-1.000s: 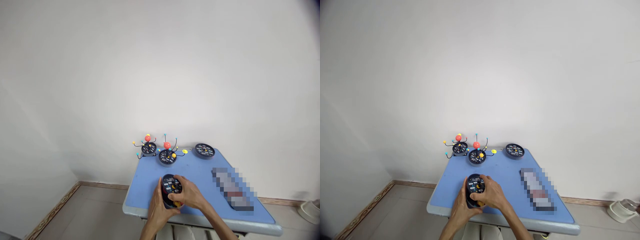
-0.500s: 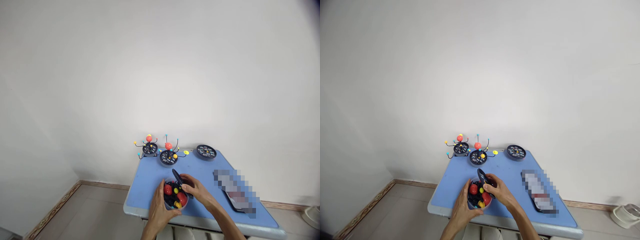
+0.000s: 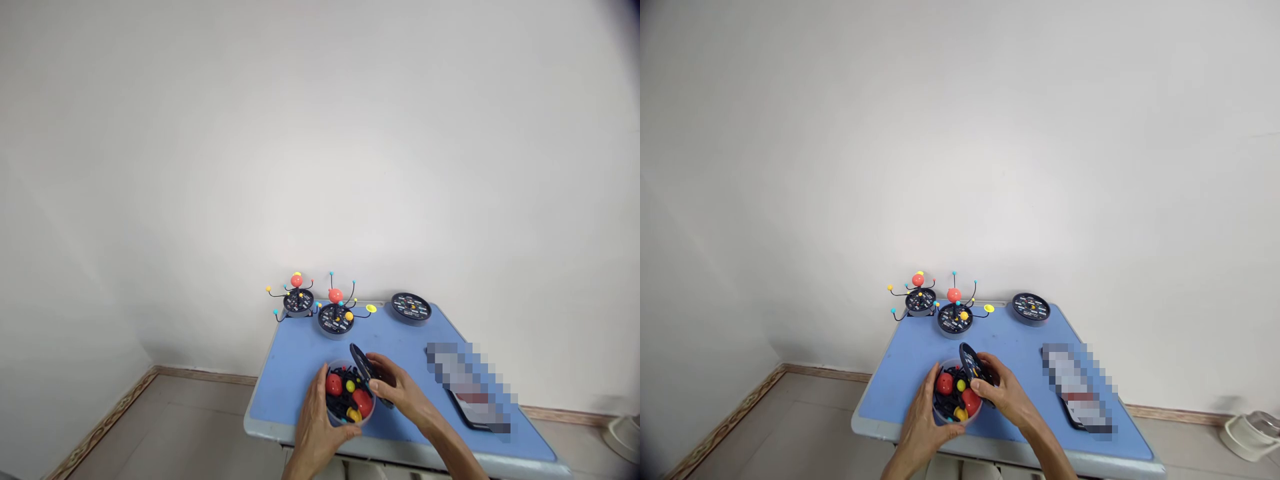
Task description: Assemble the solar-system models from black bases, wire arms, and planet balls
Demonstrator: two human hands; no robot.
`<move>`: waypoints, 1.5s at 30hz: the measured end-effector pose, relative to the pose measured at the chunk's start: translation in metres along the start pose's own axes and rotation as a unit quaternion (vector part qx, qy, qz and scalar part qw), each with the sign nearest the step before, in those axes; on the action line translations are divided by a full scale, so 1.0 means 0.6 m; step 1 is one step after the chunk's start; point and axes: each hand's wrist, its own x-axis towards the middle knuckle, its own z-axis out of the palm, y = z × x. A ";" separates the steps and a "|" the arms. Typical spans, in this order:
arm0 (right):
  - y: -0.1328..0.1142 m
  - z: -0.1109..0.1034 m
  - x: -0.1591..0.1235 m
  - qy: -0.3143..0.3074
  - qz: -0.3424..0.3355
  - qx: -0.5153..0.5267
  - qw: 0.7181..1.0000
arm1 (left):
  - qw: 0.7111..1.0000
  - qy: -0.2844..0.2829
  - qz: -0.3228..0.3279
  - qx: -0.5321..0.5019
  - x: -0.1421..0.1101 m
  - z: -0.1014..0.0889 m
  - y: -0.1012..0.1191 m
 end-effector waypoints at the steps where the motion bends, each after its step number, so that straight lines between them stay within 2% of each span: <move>1: 0.003 -0.001 0.001 0.000 -0.005 -0.005 1.000 | 1.000 0.003 0.002 -0.002 0.000 0.001 -0.002; 9: 0.016 -0.007 -0.002 0.017 0.002 -0.024 1.000 | 1.000 -0.003 -0.001 0.006 0.005 0.006 -0.017; 14: 0.015 -0.011 -0.006 0.022 -0.002 -0.036 0.999 | 1.000 0.016 0.011 0.013 0.004 0.008 -0.013; 19: 0.026 -0.020 -0.001 0.024 0.003 -0.045 0.999 | 0.998 -0.027 0.012 0.052 0.011 0.003 -0.003; 23: 0.037 -0.023 0.003 0.048 0.014 -0.049 0.998 | 0.997 -0.054 0.054 0.032 0.021 -0.005 -0.016; 27: 0.045 -0.026 0.002 0.043 0.015 -0.063 0.997 | 0.996 -0.033 0.079 -0.017 0.051 -0.019 -0.019; 32: 0.046 -0.031 0.006 0.071 0.053 -0.108 0.990 | 0.997 0.022 0.078 0.013 0.123 -0.030 0.003; 34: 0.042 -0.033 0.011 0.112 0.067 -0.171 0.977 | 0.995 0.032 0.088 0.029 0.152 -0.027 0.007; 37: 0.039 -0.035 0.017 0.171 0.069 -0.297 0.937 | 0.993 0.045 0.093 0.059 0.185 -0.017 0.005; 41: 0.049 -0.036 0.023 0.196 0.065 -0.438 0.875 | 0.990 0.053 0.089 0.100 0.209 -0.004 0.004; 45: 0.064 -0.038 0.025 0.200 0.063 -0.525 0.825 | 0.985 0.057 0.085 0.138 0.224 0.001 0.010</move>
